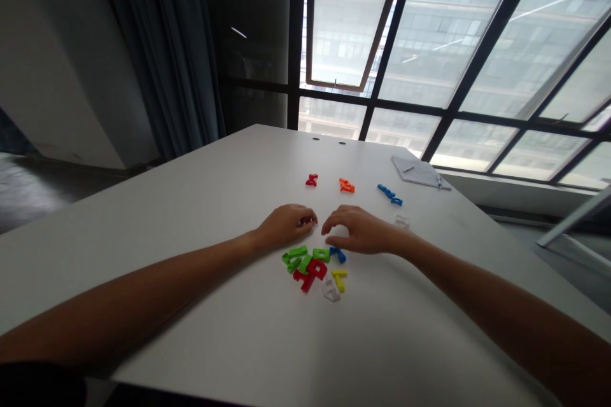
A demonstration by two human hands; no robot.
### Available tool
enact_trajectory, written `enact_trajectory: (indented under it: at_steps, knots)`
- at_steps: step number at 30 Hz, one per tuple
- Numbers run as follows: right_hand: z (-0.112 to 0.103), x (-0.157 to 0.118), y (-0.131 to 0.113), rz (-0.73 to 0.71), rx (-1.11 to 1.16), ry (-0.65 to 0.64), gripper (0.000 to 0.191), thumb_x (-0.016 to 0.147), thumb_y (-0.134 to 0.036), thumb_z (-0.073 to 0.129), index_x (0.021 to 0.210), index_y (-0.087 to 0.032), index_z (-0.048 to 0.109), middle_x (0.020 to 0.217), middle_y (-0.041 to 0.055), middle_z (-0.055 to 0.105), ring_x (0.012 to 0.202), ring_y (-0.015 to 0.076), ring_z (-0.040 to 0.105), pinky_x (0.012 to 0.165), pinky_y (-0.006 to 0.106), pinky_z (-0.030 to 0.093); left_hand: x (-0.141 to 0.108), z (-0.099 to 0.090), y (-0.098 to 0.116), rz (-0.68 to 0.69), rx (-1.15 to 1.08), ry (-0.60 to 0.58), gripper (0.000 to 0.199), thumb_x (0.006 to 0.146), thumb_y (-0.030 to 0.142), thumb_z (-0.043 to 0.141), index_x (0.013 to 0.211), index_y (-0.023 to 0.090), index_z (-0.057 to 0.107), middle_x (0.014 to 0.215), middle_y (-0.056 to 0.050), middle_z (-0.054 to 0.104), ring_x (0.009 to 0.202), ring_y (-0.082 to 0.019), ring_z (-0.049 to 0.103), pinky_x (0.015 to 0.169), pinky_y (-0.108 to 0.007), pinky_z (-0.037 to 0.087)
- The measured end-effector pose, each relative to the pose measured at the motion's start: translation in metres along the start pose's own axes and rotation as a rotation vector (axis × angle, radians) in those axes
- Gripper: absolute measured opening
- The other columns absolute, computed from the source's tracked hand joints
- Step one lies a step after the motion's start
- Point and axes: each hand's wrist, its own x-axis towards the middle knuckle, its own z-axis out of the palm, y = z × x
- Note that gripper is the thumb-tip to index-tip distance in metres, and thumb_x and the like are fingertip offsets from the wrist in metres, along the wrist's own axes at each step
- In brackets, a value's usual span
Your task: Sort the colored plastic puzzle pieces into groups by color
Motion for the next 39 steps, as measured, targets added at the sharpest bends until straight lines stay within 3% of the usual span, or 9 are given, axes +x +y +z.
enact_trajectory:
  at_steps: [5, 14, 19, 26, 30, 39]
  knots:
    - [0.02, -0.021, -0.015, -0.06, 0.035, -0.047, 0.02, 0.088, -0.024, 0.073, 0.107, -0.024, 0.075, 0.101, 0.0056, 0.075, 0.098, 0.0239, 0.066, 0.09, 0.039, 0.049, 0.0, 0.001, -0.001, 0.014, -0.007, 0.006, 0.017, 0.092, 0.028, 0.059, 0.096, 0.023, 0.075, 0.086, 0.0, 0.072, 0.076, -0.016, 0.063, 0.069, -0.025, 0.045]
    - [0.043, -0.034, -0.01, 0.123, 0.117, 0.088, 0.017, 0.086, -0.021, 0.075, 0.102, -0.023, 0.068, 0.093, 0.0019, 0.072, 0.082, 0.0179, 0.066, 0.076, 0.03, 0.05, 0.001, -0.002, 0.008, 0.067, -0.098, -0.025, 0.019, 0.094, 0.028, 0.058, 0.102, 0.022, 0.074, 0.089, -0.001, 0.073, 0.079, -0.015, 0.066, 0.073, -0.025, 0.048]
    - [0.047, -0.034, -0.005, 0.183, 0.205, 0.291, 0.031, 0.083, -0.013, 0.07, 0.11, -0.023, 0.061, 0.102, 0.0018, 0.071, 0.074, 0.0144, 0.065, 0.072, 0.028, 0.052, -0.003, -0.007, 0.024, 0.142, -0.132, -0.016, 0.023, 0.095, 0.026, 0.057, 0.113, 0.022, 0.07, 0.098, -0.001, 0.073, 0.086, -0.016, 0.067, 0.077, -0.026, 0.049]
    - [0.066, -0.039, -0.003, 0.155, 0.145, 0.598, 0.03, 0.087, -0.019, 0.067, 0.114, -0.023, 0.055, 0.102, 0.004, 0.069, 0.076, 0.0166, 0.066, 0.072, 0.031, 0.054, -0.007, -0.017, 0.027, 0.237, -0.041, -0.018, 0.029, 0.092, 0.034, 0.063, 0.119, 0.022, 0.065, 0.11, -0.004, 0.07, 0.099, -0.021, 0.065, 0.086, -0.032, 0.05]
    - [0.073, -0.043, -0.002, 0.138, 0.153, 0.668, 0.037, 0.087, -0.021, 0.069, 0.12, -0.024, 0.051, 0.105, 0.0045, 0.07, 0.078, 0.0173, 0.065, 0.075, 0.032, 0.056, -0.006, -0.016, 0.026, 0.276, 0.002, -0.024, 0.029, 0.096, 0.045, 0.063, 0.114, 0.023, 0.067, 0.108, -0.004, 0.072, 0.098, -0.021, 0.064, 0.084, -0.032, 0.048]
    - [0.072, -0.044, -0.004, 0.151, 0.144, 0.709, 0.041, 0.089, -0.024, 0.068, 0.125, -0.025, 0.049, 0.112, 0.0081, 0.069, 0.088, 0.0221, 0.067, 0.083, 0.041, 0.056, -0.007, -0.014, 0.028, 0.28, 0.012, 0.011, 0.033, 0.099, 0.049, 0.059, 0.115, 0.022, 0.068, 0.103, -0.007, 0.073, 0.093, -0.021, 0.065, 0.08, -0.032, 0.048]
